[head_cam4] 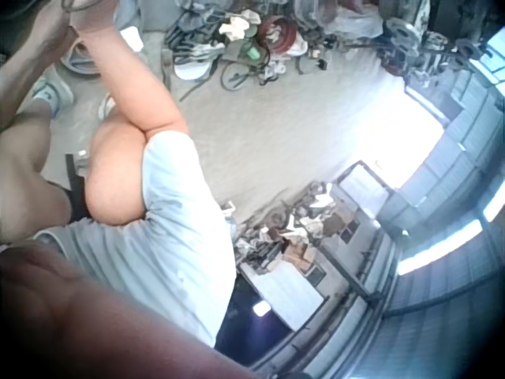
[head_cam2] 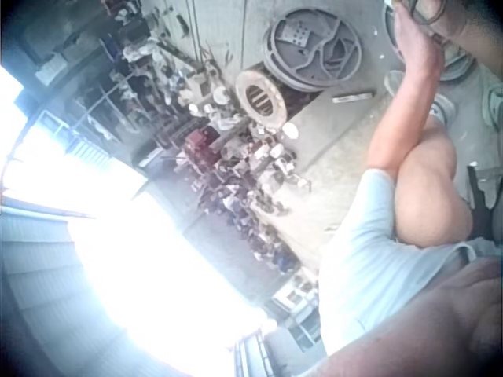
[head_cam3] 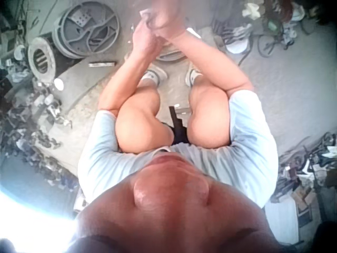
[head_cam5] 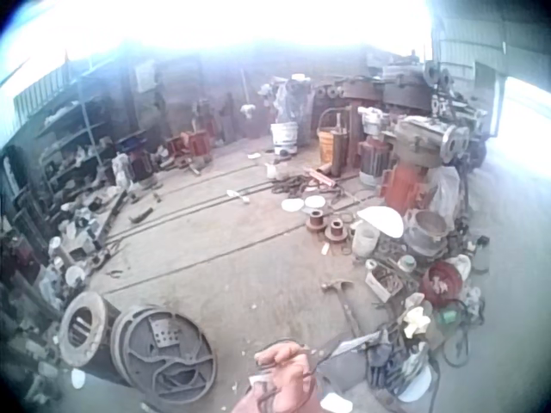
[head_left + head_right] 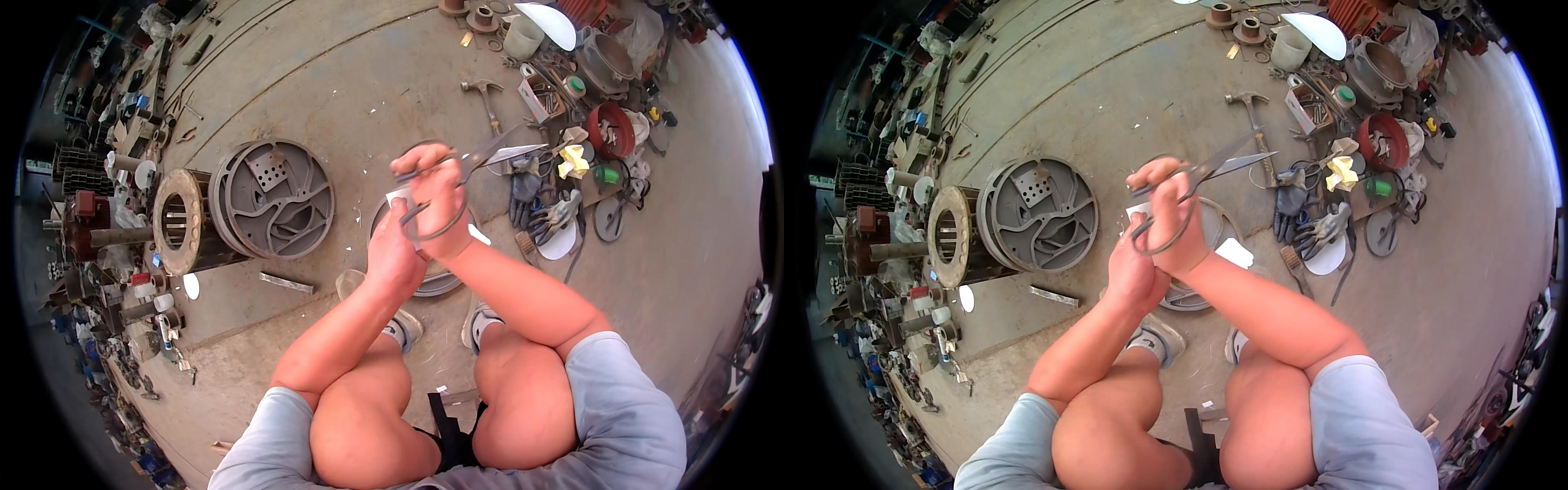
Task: The person uses shears to cut rectangular white plastic sheets into smaller pieces with slots. They repeatedly pick up sheets, cut along marked lines, and place the finished pieces onto a circular metal tray on the floor.
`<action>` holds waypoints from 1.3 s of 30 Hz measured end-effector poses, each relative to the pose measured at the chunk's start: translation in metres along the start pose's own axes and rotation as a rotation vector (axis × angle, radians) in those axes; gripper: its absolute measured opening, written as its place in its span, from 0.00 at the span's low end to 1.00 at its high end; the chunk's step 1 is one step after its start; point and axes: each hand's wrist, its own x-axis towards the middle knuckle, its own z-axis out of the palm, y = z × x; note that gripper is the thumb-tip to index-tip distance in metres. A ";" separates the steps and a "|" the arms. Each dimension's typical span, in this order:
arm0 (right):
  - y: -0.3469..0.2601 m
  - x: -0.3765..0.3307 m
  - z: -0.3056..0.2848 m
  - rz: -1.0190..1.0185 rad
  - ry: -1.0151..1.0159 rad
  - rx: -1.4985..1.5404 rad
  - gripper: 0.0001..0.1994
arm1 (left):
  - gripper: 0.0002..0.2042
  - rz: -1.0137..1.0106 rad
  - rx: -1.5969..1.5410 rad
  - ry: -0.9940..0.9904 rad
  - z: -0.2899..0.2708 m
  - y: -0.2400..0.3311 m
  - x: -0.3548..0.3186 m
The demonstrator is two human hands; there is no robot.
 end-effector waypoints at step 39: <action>0.017 -0.056 -0.074 0.982 -0.061 -0.087 0.20 | 0.17 -0.136 0.087 0.233 -0.075 -0.016 -0.007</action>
